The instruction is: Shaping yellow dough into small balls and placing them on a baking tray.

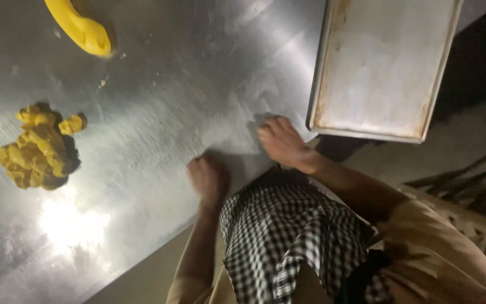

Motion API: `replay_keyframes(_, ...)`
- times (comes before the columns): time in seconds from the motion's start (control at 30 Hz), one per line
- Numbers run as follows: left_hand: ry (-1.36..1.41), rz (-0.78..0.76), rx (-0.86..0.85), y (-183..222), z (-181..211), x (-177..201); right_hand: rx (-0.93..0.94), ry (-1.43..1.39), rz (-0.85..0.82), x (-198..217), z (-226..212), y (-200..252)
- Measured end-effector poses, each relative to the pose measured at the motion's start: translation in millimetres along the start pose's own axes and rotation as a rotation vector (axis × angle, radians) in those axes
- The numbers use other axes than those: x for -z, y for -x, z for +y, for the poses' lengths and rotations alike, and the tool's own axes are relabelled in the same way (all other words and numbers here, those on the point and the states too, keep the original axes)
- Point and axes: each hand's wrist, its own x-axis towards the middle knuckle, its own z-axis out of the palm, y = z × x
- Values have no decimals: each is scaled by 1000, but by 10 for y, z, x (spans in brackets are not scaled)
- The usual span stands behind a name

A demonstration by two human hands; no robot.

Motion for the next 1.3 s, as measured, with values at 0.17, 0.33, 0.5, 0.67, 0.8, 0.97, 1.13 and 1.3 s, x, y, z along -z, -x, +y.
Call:
replay_keyframes(0.17, -176, 28, -112, -613, -820, -106, -400, -7, -451, -173, 517, -416)
replay_keyframes(0.33, -190, 138, -171, -1592, -588, -293, -362, -74, 121, -412, 766, -1086)
replay_keyframes(0.5, -47, 483, -229, -2186, 366, 58, -408, -31, 346, -633, 820, -1685)
replay_keyframes(0.67, -75, 332, -225, -1464, 663, -41, -369, -134, 300, -568, 284, -1387)
replay_keyframes(0.8, -121, 441, -629, -301, 117, -235, -136, -295, 50, -389, -109, -296)
replay_keyframes(0.97, -154, 183, -291, -407, -562, 115, -93, -60, 41, -265, 406, 102)
replay_keyframes(1.13, -216, 164, -236, -1372, -728, -133, -243, -34, 25, -363, 664, -745)
replay_keyframes(1.3, -102, 396, -166, -2026, 226, 138, -359, -66, 275, -567, 687, -1446)
